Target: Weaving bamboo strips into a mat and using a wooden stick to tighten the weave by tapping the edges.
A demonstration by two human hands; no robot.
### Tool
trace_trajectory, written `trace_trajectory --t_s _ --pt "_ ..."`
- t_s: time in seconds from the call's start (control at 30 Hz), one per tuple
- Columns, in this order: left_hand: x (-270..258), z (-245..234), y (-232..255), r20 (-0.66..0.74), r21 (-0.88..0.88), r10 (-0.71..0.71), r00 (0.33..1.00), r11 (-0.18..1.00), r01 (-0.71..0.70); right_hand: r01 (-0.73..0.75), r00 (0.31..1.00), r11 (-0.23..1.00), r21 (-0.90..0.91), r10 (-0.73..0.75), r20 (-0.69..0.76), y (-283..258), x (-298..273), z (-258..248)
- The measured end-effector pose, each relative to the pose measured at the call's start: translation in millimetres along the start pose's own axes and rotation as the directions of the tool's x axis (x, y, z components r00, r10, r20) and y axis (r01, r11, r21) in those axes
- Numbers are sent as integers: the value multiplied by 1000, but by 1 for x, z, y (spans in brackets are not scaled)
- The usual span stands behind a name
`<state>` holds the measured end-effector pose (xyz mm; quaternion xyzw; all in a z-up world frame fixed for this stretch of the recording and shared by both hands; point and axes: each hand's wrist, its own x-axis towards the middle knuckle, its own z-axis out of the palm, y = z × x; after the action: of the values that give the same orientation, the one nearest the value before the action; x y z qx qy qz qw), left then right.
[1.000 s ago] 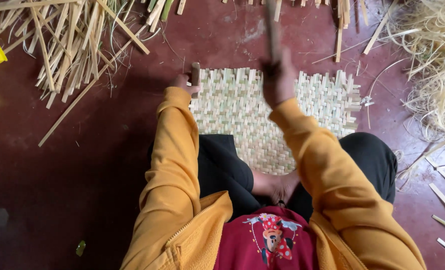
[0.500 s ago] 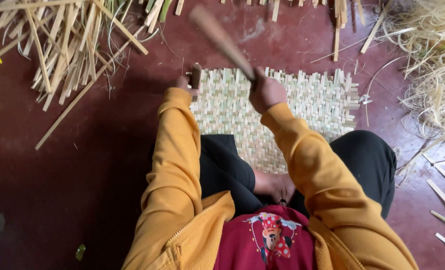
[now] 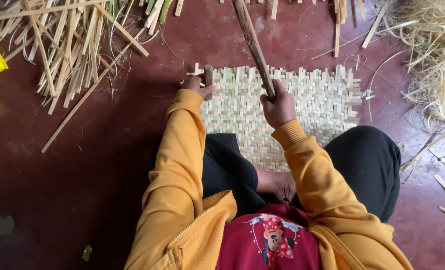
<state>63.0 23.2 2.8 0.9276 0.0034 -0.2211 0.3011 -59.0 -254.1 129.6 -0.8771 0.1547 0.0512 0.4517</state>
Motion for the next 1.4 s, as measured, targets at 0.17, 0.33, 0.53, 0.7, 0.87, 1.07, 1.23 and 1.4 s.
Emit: trace_trajectory --t_s 0.17,0.33,0.53,0.7,0.87,1.07,1.23,1.4 --pt "1 1 1 7 -10 -3 1000 1000 3 118 992 987 104 -112 -59 -23 7 -8" --pt "5 10 -4 -75 15 19 997 1000 -18 373 925 920 121 -359 -122 -53 23 -27" --pt "-15 -7 19 -62 -51 36 997 998 -39 537 842 812 231 -497 -210 -73 54 -28" --pt "-15 -1 13 4 -129 27 1000 991 -27 367 929 704 -608 -311 200 -18 74 5" --pt "5 8 -6 39 -25 2 999 1000 -1 232 971 965 -125 -238 -30 -21 83 -1" --pt "-1 9 -7 48 -56 3 999 998 0 281 959 714 -641 -181 219 -2 63 19" --pt "-22 -2 11 -24 -119 -14 1000 993 12 116 993 933 -341 -102 59 6 39 -9" --pt "-26 2 44 -12 -194 58 998 979 -59 60 997 991 -116 -65 -36 -4 21 -32"
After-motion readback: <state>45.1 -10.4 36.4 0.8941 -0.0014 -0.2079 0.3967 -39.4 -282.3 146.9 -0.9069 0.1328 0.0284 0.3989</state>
